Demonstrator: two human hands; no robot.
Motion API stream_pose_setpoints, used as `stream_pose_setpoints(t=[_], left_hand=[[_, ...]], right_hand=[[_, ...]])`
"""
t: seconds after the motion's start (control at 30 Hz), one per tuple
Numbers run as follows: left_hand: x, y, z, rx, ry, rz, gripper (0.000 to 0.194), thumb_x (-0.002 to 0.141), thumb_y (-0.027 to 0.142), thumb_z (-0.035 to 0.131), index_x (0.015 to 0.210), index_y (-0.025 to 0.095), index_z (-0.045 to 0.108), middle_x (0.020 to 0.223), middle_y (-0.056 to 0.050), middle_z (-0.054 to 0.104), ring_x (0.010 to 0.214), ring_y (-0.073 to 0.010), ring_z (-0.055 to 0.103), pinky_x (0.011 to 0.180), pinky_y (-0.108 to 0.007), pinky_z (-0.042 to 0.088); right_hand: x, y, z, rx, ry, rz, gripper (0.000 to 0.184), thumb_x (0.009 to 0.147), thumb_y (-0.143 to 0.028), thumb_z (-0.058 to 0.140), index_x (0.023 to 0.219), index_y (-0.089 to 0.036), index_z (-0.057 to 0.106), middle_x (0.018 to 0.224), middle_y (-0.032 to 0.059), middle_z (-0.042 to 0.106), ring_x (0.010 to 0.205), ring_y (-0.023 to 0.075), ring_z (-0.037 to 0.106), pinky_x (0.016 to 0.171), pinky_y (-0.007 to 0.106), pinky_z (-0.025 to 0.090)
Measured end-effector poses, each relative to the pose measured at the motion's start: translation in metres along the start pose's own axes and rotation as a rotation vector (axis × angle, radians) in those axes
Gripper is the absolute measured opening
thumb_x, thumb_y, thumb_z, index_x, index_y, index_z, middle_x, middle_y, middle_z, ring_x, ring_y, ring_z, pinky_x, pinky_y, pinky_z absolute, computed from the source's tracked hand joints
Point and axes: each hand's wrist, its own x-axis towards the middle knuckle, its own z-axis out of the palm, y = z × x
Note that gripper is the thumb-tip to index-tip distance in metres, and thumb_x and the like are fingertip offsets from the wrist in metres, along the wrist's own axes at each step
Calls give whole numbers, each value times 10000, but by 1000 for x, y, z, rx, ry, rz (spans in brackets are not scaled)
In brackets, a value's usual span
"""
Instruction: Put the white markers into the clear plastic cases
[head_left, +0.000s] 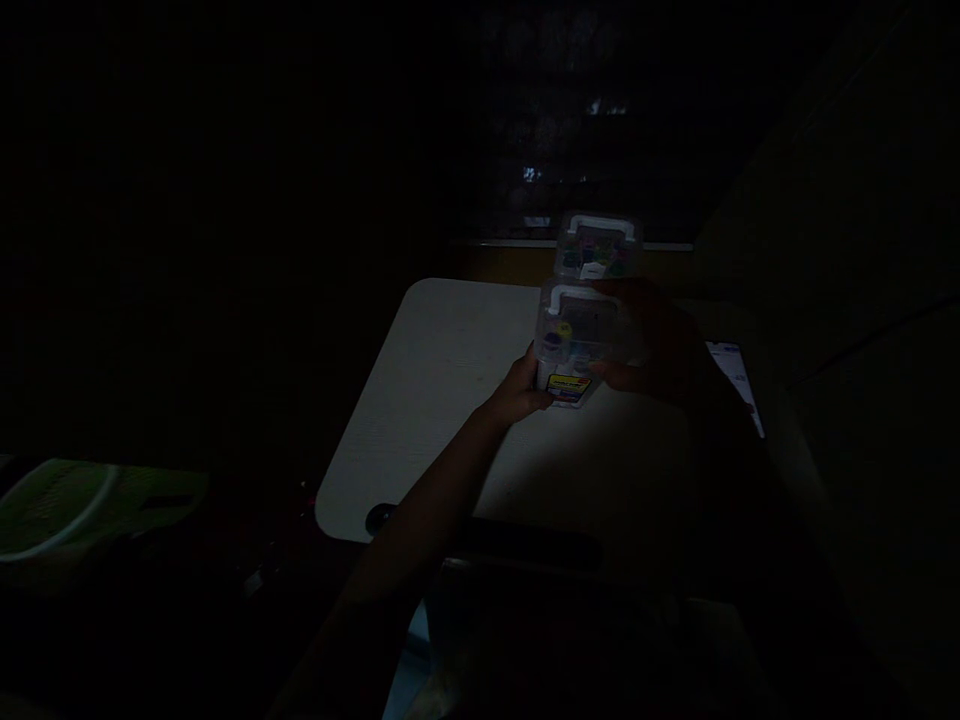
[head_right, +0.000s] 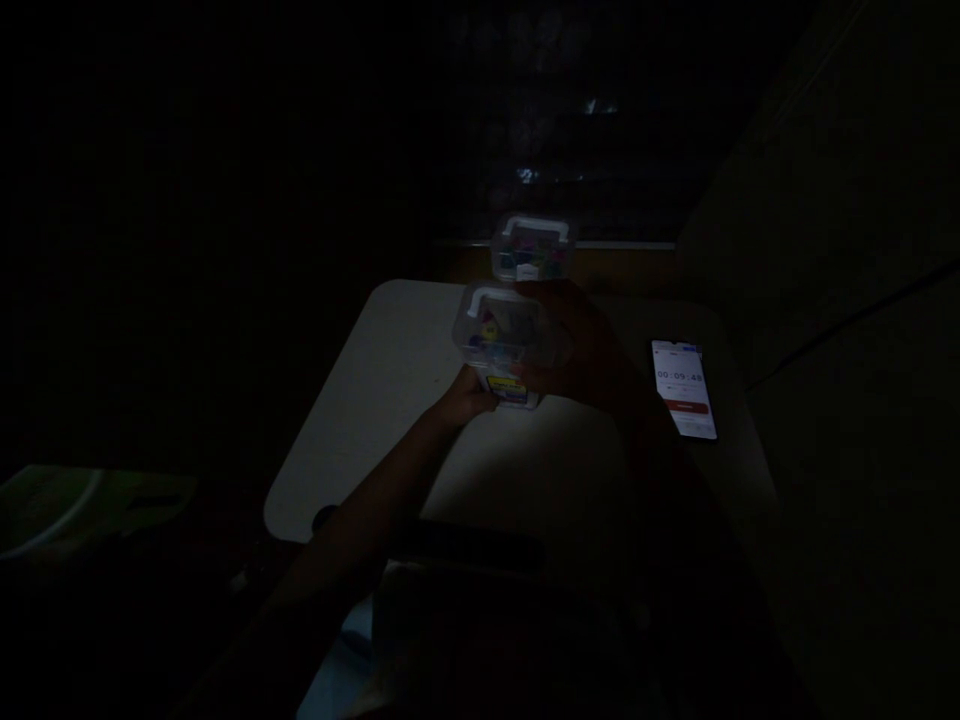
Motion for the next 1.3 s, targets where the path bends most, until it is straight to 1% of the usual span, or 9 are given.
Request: stream_pose_setpoints(t=[0.17, 0.33, 0.5, 0.67, 0.83, 0.97, 1.03, 1.17, 1.3], left_hand=[[0, -2, 0, -23, 2, 43, 804, 508, 236, 684, 1286, 198, 488, 1099, -45, 656, 823, -202, 604, 645, -263, 461], [1, -3, -1, -2, 9, 45, 787, 506, 207, 682, 1272, 190, 505, 1094, -46, 664, 858, -229, 622, 682, -289, 481], [2, 1, 2, -57, 3, 104, 739, 508, 207, 682, 1231, 196, 534, 1152, -45, 652, 1017, -279, 611, 824, -340, 491], [0, 0, 2, -77, 0, 72, 697, 508, 225, 685, 1191, 189, 548, 1101, -45, 654, 998, -277, 610, 820, -345, 482], [1, -1, 3, -82, 6, 117, 719, 513, 265, 704, 1207, 191, 533, 1180, -65, 631, 1052, -290, 591, 866, -364, 470], [2, -1, 2, -82, -9, 117, 778, 514, 261, 701, 1262, 180, 501, 1188, -68, 626, 1058, -292, 588, 868, -366, 473], [2, -1, 2, -68, -6, 116, 776, 512, 257, 697, 1261, 183, 507, 1187, -66, 627, 1058, -293, 586, 867, -367, 473], [4, -2, 3, -88, -6, 125, 792, 511, 254, 704, 1274, 195, 497, 1171, -60, 637, 1048, -284, 595, 865, -361, 475], [4, -1, 4, -128, -17, 140, 820, 505, 241, 708, 1291, 193, 478, 1192, -66, 630, 1071, -292, 598, 871, -360, 478]], right_hand=[[0, -2, 2, -28, 24, -23, 670, 665, -374, 734, 1292, -244, 538, 1238, 99, 606, 1135, 283, 607, 928, 451, 546], [0, -4, 4, 10, 46, -38, 659, 662, -376, 726, 1269, -186, 551, 1220, 131, 605, 1120, 294, 611, 915, 457, 544], [-1, -6, 0, 76, -12, 38, 654, 671, -353, 739, 1277, -234, 524, 1241, 96, 599, 1142, 290, 599, 926, 468, 542], [-3, -5, -1, 142, -38, 4, 679, 697, -353, 733, 1308, -195, 481, 1296, 122, 546, 1206, 294, 558, 979, 484, 517], [-3, -2, -2, 139, -42, -19, 700, 690, -387, 748, 1306, -193, 478, 1312, 118, 546, 1235, 293, 546, 992, 459, 521], [-2, -5, 0, 106, -54, 54, 689, 679, -404, 766, 1293, -242, 498, 1296, 85, 575, 1210, 304, 570, 982, 465, 529], [-1, -7, 2, 77, -26, 54, 682, 675, -405, 768, 1282, -238, 506, 1282, 94, 584, 1197, 313, 579, 979, 488, 527], [0, -6, 7, 56, 44, -7, 650, 679, -423, 752, 1245, -207, 516, 1239, 123, 605, 1138, 300, 611, 937, 494, 544], [1, -5, 9, 43, 48, -10, 632, 681, -437, 729, 1227, -206, 510, 1221, 120, 604, 1126, 291, 611, 934, 495, 540]])
